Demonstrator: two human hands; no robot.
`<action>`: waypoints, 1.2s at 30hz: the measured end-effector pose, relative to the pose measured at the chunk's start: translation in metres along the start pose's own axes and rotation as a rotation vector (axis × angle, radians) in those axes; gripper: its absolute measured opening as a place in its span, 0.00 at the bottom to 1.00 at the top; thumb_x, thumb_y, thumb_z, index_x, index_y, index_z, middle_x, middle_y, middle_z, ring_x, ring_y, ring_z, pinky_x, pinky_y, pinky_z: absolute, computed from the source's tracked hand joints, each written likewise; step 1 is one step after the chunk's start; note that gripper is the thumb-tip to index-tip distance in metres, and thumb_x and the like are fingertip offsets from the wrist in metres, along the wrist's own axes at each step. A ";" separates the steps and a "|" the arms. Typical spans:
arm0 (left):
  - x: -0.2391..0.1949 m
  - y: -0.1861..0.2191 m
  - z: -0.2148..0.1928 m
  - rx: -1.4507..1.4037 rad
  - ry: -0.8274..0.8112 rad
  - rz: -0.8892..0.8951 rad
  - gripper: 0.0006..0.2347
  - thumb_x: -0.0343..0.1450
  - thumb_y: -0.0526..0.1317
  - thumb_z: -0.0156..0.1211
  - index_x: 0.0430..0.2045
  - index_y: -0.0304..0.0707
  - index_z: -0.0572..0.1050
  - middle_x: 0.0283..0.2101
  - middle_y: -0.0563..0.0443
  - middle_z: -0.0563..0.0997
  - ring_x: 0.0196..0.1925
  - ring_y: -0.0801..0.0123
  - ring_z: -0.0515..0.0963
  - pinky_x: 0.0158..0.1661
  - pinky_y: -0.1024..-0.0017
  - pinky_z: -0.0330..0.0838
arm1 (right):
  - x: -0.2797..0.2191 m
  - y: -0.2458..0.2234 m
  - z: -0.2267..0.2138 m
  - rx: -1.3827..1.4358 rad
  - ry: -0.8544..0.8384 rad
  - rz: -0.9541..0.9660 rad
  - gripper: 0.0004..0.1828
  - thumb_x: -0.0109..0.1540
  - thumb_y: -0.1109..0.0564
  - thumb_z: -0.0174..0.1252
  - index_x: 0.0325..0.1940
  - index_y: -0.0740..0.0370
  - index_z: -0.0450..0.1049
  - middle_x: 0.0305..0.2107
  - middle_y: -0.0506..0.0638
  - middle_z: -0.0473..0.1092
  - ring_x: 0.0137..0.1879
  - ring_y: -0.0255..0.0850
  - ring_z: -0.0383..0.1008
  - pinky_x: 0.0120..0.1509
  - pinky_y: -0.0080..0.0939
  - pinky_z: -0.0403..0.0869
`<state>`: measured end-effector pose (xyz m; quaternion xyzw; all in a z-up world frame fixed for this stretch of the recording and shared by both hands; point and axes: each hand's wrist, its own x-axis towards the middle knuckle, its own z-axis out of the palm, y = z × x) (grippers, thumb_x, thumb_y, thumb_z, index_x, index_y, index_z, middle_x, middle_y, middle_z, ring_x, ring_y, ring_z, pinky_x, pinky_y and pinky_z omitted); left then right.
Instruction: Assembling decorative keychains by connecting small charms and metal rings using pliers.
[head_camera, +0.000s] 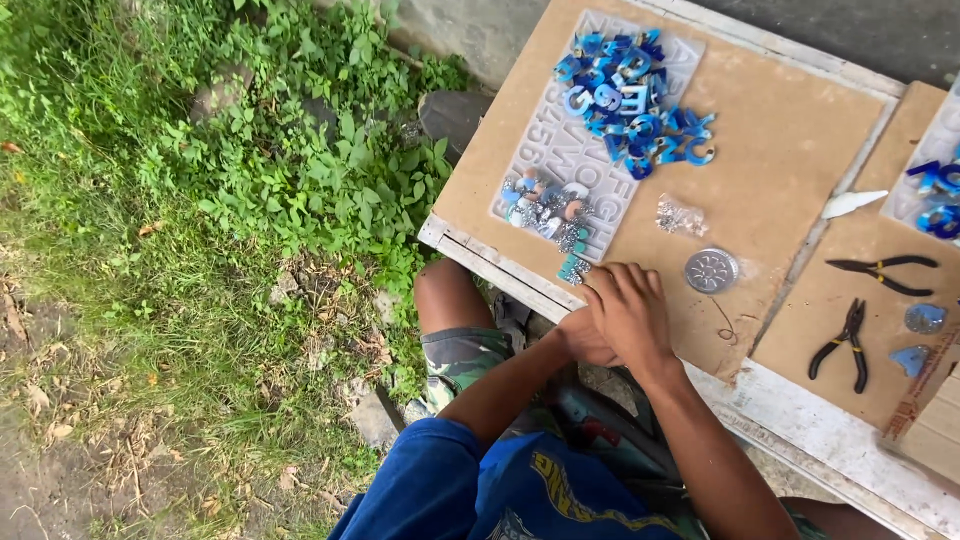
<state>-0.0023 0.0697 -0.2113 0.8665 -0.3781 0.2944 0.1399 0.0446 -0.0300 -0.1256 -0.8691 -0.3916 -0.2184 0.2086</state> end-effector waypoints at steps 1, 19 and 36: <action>-0.006 0.000 -0.001 0.000 -0.021 -0.012 0.24 0.73 0.60 0.43 0.29 0.37 0.77 0.34 0.44 0.75 0.44 0.52 0.76 0.60 0.48 0.67 | 0.004 -0.001 0.013 0.002 -0.005 0.003 0.15 0.65 0.44 0.62 0.47 0.56 0.74 0.38 0.48 0.70 0.43 0.47 0.73 0.46 0.46 0.66; -0.047 -0.011 -0.004 0.019 -0.347 -0.007 0.23 0.74 0.57 0.40 0.27 0.42 0.80 0.29 0.48 0.79 0.40 0.47 0.77 0.57 0.29 0.60 | -0.011 -0.001 0.056 -0.060 -0.407 0.089 0.24 0.56 0.46 0.66 0.57 0.44 0.73 0.42 0.48 0.65 0.44 0.46 0.74 0.48 0.44 0.74; 0.037 0.000 -0.021 -0.072 -0.023 0.178 0.20 0.76 0.57 0.46 0.41 0.39 0.76 0.40 0.43 0.74 0.47 0.52 0.76 0.56 0.51 0.70 | -0.025 0.020 -0.028 0.777 0.212 0.752 0.22 0.63 0.65 0.60 0.62 0.58 0.73 0.40 0.58 0.75 0.45 0.52 0.80 0.47 0.47 0.82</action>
